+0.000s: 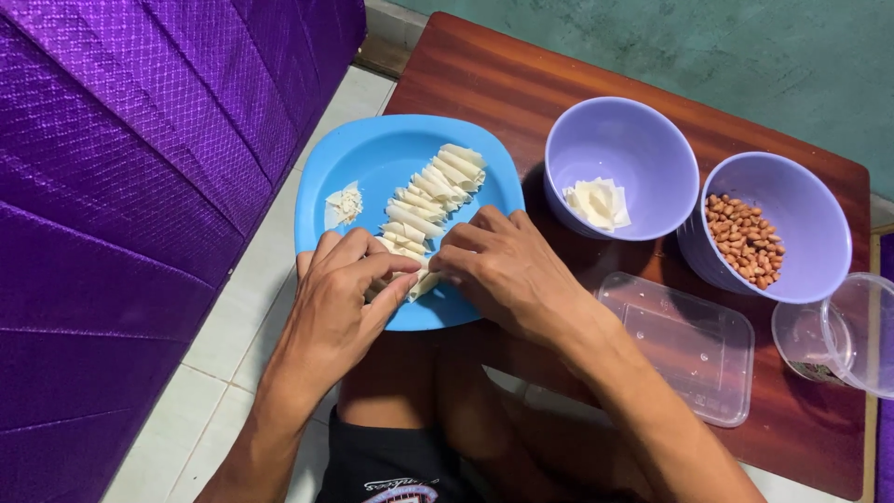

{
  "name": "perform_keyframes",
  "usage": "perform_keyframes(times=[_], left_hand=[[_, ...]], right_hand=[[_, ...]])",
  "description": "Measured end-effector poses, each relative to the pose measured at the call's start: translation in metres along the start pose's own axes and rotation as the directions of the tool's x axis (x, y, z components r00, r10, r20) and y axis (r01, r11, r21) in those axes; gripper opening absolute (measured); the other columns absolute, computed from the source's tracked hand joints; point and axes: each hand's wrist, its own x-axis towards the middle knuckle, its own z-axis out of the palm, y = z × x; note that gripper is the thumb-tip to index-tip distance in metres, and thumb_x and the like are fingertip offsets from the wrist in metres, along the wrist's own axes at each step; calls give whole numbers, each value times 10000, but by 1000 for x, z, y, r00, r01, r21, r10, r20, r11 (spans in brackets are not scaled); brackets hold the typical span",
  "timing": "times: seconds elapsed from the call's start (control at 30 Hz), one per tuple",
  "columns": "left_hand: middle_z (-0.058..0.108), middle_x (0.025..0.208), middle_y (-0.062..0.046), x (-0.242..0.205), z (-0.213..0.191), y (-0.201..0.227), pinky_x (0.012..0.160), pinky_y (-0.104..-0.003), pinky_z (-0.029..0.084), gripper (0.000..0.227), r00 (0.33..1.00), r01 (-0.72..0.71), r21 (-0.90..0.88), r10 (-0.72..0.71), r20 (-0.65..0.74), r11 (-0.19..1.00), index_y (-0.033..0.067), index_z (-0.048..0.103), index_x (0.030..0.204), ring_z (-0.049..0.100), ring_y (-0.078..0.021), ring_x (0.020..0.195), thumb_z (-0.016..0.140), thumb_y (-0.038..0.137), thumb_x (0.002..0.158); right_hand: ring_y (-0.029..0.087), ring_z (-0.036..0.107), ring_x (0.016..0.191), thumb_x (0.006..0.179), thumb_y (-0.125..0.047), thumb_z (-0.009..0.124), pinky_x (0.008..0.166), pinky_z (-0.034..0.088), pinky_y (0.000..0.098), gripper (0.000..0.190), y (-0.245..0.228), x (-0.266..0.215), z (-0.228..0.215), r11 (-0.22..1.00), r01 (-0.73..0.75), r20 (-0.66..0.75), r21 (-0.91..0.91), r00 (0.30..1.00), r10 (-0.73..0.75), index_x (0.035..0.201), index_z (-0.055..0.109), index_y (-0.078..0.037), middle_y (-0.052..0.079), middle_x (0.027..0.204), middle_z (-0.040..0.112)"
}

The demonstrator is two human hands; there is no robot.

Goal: Wrapping peanuts in small dough wrappers to prepare snacks.

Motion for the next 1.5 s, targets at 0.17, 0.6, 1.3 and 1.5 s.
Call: perform_keyframes(times=[0.17,0.6,1.3,1.5], left_hand=[[582,861,-15,3,0,4,807,-359,353,146,1000,13,8,-13,15,1000,122,816,976,480,-173,836,752,196,868],[593,861,-24,0,-4,5,811,-350,355,163,1000,5,-1,-5,-5,1000,119,808,1000,499,-173,839,747,194,869],[687,948,-82,-24,70,113,680,-246,627,206,983,182,-858,-113,145,481,-37,742,1048,701,-148,774,667,125,946],[749,937,-77,-25,90,124,645,-224,585,186,975,224,-804,-118,190,552,-18,744,1066,695,-123,726,706,65,903]], right_hand=[[231,532,917,863,-146,716,798,429,382,173,0,-3,-3,1000,-16,17,22,1000,16,1029,741,-188,-8,1025,654],[255,511,910,909,-277,688,759,410,417,129,-4,11,4,993,35,103,-114,994,-23,950,759,-178,2,968,617],[115,632,737,919,-45,665,622,498,229,119,-38,-128,-47,552,-249,-142,796,810,569,983,753,6,70,970,731],[147,682,784,944,-38,629,682,587,249,146,-35,-150,-46,505,-255,-148,825,763,629,1010,729,45,88,1027,726]])
